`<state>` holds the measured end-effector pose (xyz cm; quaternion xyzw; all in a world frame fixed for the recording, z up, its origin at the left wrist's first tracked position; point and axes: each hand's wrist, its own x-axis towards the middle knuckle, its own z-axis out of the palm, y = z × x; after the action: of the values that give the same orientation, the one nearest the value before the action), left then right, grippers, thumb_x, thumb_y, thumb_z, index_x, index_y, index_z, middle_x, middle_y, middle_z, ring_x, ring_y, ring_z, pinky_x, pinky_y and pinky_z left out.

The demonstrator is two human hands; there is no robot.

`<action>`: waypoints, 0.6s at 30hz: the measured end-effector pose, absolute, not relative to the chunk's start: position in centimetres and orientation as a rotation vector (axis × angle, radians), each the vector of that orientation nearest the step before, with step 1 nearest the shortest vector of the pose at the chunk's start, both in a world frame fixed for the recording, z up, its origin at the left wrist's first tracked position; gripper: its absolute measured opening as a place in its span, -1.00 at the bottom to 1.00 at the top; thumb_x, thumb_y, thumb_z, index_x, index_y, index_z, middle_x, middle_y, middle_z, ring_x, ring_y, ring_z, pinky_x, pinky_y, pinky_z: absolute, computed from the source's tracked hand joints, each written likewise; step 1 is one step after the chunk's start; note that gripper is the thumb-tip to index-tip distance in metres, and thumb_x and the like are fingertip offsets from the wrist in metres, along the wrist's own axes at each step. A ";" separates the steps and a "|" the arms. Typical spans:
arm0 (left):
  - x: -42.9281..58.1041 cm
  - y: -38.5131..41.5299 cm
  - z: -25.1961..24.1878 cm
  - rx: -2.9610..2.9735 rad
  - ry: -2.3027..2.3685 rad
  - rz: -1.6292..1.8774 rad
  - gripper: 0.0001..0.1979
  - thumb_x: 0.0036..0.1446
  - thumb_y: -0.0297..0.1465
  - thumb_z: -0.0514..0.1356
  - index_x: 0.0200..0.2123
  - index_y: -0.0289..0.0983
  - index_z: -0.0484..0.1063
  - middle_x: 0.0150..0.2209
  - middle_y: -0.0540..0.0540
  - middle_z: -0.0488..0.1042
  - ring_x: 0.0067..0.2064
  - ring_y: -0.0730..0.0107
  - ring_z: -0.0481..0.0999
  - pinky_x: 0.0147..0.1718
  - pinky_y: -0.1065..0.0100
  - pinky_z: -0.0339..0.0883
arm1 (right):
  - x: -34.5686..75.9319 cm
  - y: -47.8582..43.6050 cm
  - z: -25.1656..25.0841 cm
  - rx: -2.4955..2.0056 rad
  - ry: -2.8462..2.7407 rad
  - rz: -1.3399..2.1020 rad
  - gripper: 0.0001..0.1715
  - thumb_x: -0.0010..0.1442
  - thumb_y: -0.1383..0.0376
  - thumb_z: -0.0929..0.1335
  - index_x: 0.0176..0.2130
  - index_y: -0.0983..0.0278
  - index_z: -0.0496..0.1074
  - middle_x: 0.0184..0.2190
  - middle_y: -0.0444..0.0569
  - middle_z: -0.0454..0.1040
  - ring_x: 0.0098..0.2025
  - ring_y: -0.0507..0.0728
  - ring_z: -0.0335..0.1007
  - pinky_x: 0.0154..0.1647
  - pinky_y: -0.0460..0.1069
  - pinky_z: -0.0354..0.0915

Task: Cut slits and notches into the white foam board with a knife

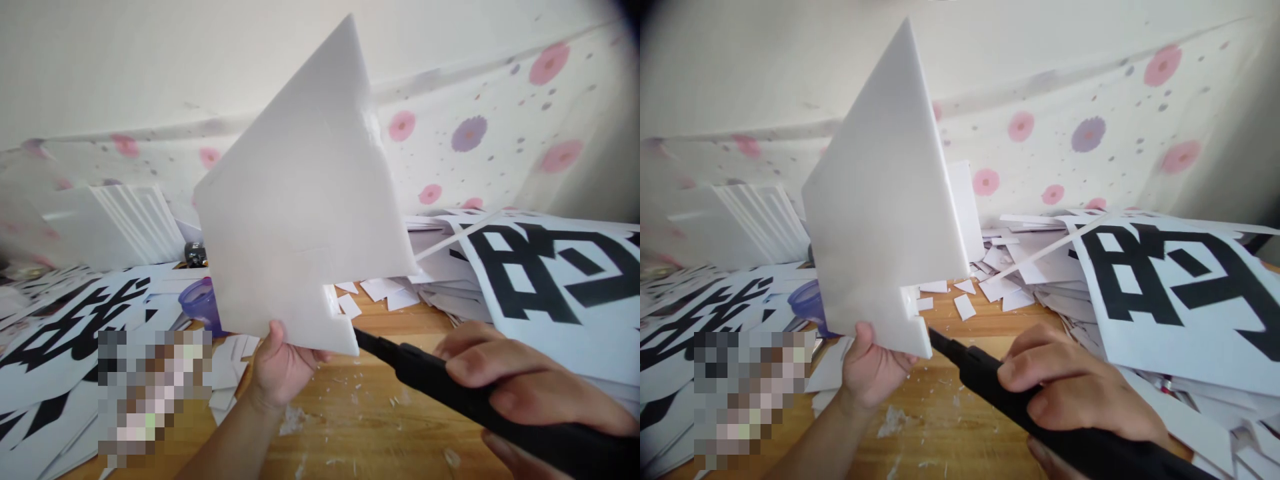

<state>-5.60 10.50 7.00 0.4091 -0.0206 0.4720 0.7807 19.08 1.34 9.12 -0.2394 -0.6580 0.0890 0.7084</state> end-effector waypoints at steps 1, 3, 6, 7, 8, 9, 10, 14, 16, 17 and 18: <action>-5.7 10.5 7.0 0.884 -0.021 1.022 -0.61 0.31 -0.16 0.15 0.09 -0.20 0.51 -0.02 -0.09 0.62 -0.20 0.29 0.67 -0.28 0.40 0.57 | 18.9 1.4 9.5 -0.495 -1.490 0.195 -0.97 0.23 0.25 0.43 -0.30 0.14 0.52 -0.35 -0.07 0.59 -0.36 0.18 0.54 -0.25 0.16 0.53; -5.8 10.5 6.9 0.880 0.025 1.015 -0.59 0.28 -0.12 0.18 0.07 -0.22 0.52 -0.11 -0.10 0.65 -0.34 0.36 0.66 -0.31 0.41 0.56 | 18.4 1.4 10.4 -0.447 -1.536 0.189 -0.90 0.29 0.30 0.38 -0.30 0.19 0.51 -0.35 -0.04 0.60 -0.37 0.16 0.55 -0.26 0.12 0.53; -5.7 10.4 7.0 0.866 0.053 1.011 -0.60 0.25 -0.11 0.22 0.05 -0.19 0.53 -0.12 -0.08 0.65 -0.27 0.32 0.66 -0.29 0.40 0.55 | 17.7 1.4 11.5 -0.443 -1.573 0.188 -0.84 0.30 0.32 0.37 -0.35 0.21 0.48 -0.37 -0.06 0.62 -0.42 0.13 0.55 -0.27 0.09 0.54; -5.6 10.4 7.1 0.858 0.047 1.008 -0.60 0.25 -0.12 0.22 0.05 -0.18 0.53 -0.08 -0.07 0.64 -0.19 0.29 0.66 -0.24 0.38 0.56 | 17.6 1.3 11.8 -0.442 -1.590 0.189 -0.83 0.30 0.32 0.37 -0.37 0.21 0.47 -0.37 -0.06 0.62 -0.42 0.13 0.55 -0.29 0.09 0.54; -5.5 10.3 7.1 0.847 0.033 1.003 -0.60 0.25 -0.12 0.22 0.07 -0.16 0.52 -0.02 -0.06 0.62 -0.09 0.26 0.64 -0.16 0.36 0.55 | 17.5 1.3 12.0 -0.438 -1.595 0.186 -0.82 0.30 0.32 0.36 -0.38 0.21 0.47 -0.39 -0.06 0.62 -0.43 0.13 0.55 -0.32 0.08 0.54; -5.4 10.3 7.1 0.835 0.012 0.997 -0.60 0.26 -0.13 0.21 0.09 -0.14 0.50 0.04 -0.04 0.58 0.02 0.25 0.59 -0.06 0.34 0.52 | 17.4 1.3 12.2 -0.442 -1.598 0.191 -0.80 0.31 0.31 0.36 -0.39 0.21 0.47 -0.40 -0.06 0.62 -0.42 0.14 0.56 -0.35 0.08 0.54; -5.4 10.4 7.0 0.826 -0.013 0.992 -0.60 0.28 -0.14 0.20 0.12 -0.12 0.48 0.10 -0.02 0.54 0.11 0.26 0.53 0.03 0.32 0.46 | 17.3 1.4 12.3 -0.442 -1.598 0.192 -0.78 0.32 0.30 0.35 -0.39 0.21 0.47 -0.41 -0.06 0.62 -0.42 0.15 0.57 -0.37 0.07 0.54; -5.5 10.6 6.4 0.807 -0.097 0.975 -0.59 0.36 -0.18 0.09 0.21 -0.10 0.39 0.21 0.00 0.43 0.25 0.30 0.38 0.21 0.26 0.29 | 17.5 1.6 12.2 -0.454 -1.596 0.167 -0.72 0.36 0.23 0.33 -0.39 0.20 0.51 -0.42 -0.05 0.64 -0.46 0.15 0.58 -0.33 0.09 0.56; -5.6 10.8 6.0 0.792 -0.100 0.970 -0.58 0.36 -0.19 0.09 0.22 -0.14 0.38 0.21 -0.03 0.42 0.26 0.28 0.38 0.22 0.23 0.27 | 17.8 1.8 12.0 -0.460 -1.592 0.143 -0.74 0.34 0.22 0.34 -0.38 0.18 0.53 -0.41 -0.05 0.65 -0.47 0.15 0.59 -0.29 0.09 0.57; -5.6 10.8 5.9 0.785 -0.096 0.970 -0.58 0.36 -0.20 0.10 0.22 -0.16 0.38 0.21 -0.04 0.42 0.25 0.28 0.38 0.23 0.22 0.27 | 18.0 1.8 11.9 -0.463 -1.600 0.140 -0.77 0.33 0.24 0.36 -0.38 0.18 0.53 -0.39 -0.05 0.65 -0.45 0.15 0.60 -0.26 0.09 0.57; -5.5 10.8 5.9 0.780 -0.094 0.969 -0.58 0.35 -0.21 0.11 0.22 -0.17 0.38 0.21 -0.05 0.43 0.24 0.28 0.40 0.22 0.21 0.28 | 18.1 1.9 11.8 -0.466 -1.607 0.136 -0.80 0.31 0.25 0.37 -0.37 0.17 0.53 -0.37 -0.05 0.65 -0.43 0.15 0.61 -0.24 0.10 0.57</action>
<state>-5.54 10.82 5.86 0.3650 -0.0439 0.4537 0.8117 18.11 1.86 11.82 -0.2067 -0.7126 0.0603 0.6678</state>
